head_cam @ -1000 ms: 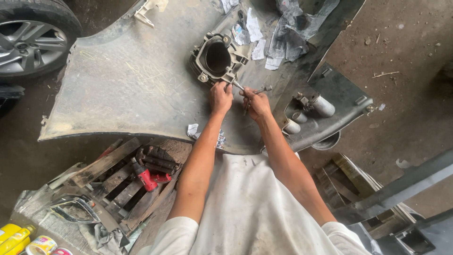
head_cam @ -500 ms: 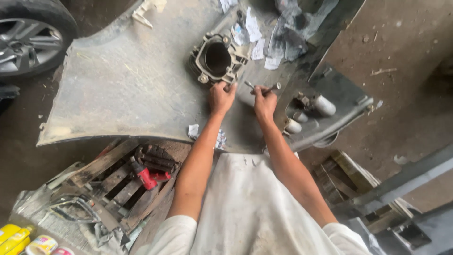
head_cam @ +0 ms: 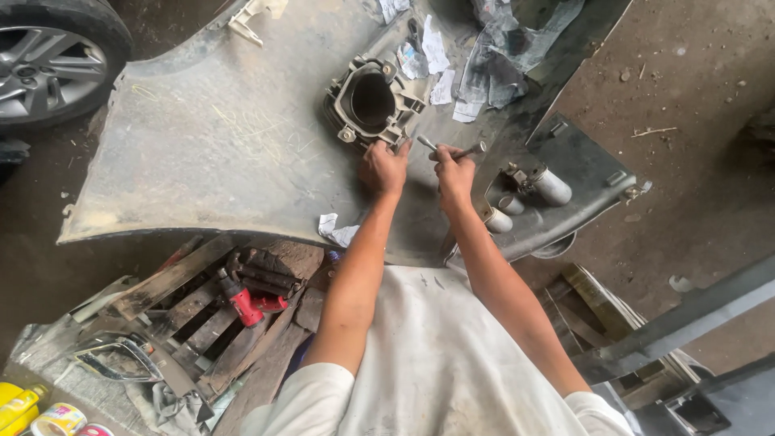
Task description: The person uses a wrench to tighten bolts on a metal car part placed on a workbench. They then walk to a storage area filled with paint cans and tools to retrieve a small component, which they bring back to the workbench to install on the part.
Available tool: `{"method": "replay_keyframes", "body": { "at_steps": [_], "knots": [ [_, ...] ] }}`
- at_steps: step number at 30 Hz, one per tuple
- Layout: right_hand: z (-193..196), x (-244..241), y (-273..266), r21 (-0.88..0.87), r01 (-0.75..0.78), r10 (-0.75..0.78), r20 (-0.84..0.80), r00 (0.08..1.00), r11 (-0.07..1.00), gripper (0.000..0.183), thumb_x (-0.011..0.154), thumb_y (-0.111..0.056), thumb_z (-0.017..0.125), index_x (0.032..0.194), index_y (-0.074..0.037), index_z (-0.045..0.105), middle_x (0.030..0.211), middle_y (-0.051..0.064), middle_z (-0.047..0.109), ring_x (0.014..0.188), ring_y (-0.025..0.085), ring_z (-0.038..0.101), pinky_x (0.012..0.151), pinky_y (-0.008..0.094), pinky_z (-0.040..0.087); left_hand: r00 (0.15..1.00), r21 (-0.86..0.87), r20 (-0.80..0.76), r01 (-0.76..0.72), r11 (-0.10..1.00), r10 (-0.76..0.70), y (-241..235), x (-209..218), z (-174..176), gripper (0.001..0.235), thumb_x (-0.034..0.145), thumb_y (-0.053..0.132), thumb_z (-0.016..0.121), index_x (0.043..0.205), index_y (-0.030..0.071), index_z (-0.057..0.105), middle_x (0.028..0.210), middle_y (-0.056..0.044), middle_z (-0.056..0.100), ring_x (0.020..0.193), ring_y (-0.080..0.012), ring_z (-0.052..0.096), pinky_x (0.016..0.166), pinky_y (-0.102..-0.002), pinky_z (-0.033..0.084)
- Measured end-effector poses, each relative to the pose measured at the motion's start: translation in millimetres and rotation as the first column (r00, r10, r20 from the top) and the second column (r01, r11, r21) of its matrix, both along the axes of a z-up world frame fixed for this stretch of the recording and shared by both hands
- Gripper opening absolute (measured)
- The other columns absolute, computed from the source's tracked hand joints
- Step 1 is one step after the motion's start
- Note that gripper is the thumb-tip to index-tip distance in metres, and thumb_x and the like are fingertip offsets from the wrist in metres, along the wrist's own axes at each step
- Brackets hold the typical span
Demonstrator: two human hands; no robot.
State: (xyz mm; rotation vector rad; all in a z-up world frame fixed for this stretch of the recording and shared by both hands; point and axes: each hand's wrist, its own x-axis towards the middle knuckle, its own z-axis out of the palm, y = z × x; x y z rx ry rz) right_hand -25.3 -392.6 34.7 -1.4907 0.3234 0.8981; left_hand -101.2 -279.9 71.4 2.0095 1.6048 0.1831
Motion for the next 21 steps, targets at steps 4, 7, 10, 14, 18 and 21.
{"method": "replay_keyframes", "body": {
  "at_steps": [4,7,10,14,18,21],
  "knots": [
    [-10,0,4,0.020,-0.045,0.046,-0.064,0.997,0.999,0.020,0.097,-0.017,0.066,0.106,-0.001,0.071,0.088,0.006,0.074,0.059,0.005,0.050,0.046,0.023,0.037,1.000,0.093,-0.008,0.028,0.995,-0.028,-2,-3,-14,0.044,0.072,0.043,0.089,0.073,0.005,0.065,0.081,-0.011,0.070,0.079,-0.0368,0.068,0.066,-0.051,0.049],
    [-19,-4,9,0.078,-0.081,0.089,-0.103,0.991,0.994,0.019,0.098,-0.018,0.066,0.104,0.000,0.071,0.086,0.005,0.073,0.060,0.005,0.049,0.047,0.023,0.037,0.999,0.106,-0.021,0.040,0.994,-0.038,-1,-6,-24,0.038,0.073,0.037,0.086,0.074,0.006,0.065,0.083,-0.011,0.070,0.081,-0.0364,0.068,0.068,-0.051,0.049],
    [-29,-7,14,0.107,-0.097,0.110,-0.121,0.987,0.990,0.021,0.100,-0.019,0.067,0.102,0.001,0.071,0.079,0.003,0.065,0.058,0.006,0.047,0.047,0.024,0.035,0.998,0.117,-0.021,0.055,0.992,-0.053,-1,-7,-32,0.030,0.074,0.031,0.082,0.079,0.007,0.066,0.086,-0.011,0.070,0.082,-0.0364,0.068,0.068,-0.051,0.050],
    [-32,-3,16,0.146,-0.089,0.115,-0.179,0.977,0.985,0.019,0.100,-0.017,0.067,0.098,0.002,0.070,0.077,0.004,0.065,0.056,0.007,0.045,0.048,0.025,0.035,0.998,0.119,-0.028,0.064,0.991,-0.062,-2,-11,-36,0.026,0.077,0.030,0.080,0.083,0.007,0.068,0.089,-0.011,0.070,0.082,-0.0363,0.068,0.069,-0.051,0.051],
    [0,23,19,0.159,-0.131,0.184,-0.393,0.901,0.979,0.014,0.100,-0.014,0.062,0.096,0.000,0.066,0.080,0.004,0.065,0.055,0.008,0.046,0.048,0.026,0.039,0.996,0.129,0.001,0.086,0.988,-0.087,-3,-13,-37,0.025,0.078,0.029,0.079,0.085,0.008,0.067,0.088,-0.010,0.069,0.080,-0.0358,0.068,0.067,-0.050,0.051],
    [-26,35,15,0.258,-0.077,0.217,-0.575,0.789,0.963,0.011,0.102,-0.010,0.059,0.097,-0.001,0.061,0.079,0.004,0.061,0.055,0.008,0.041,0.047,0.025,0.037,0.994,0.135,0.017,0.106,0.985,-0.110,-1,-15,-43,0.025,0.079,0.029,0.079,0.084,0.008,0.065,0.086,-0.009,0.068,0.078,-0.0351,0.068,0.066,-0.050,0.051]
  ]
}}
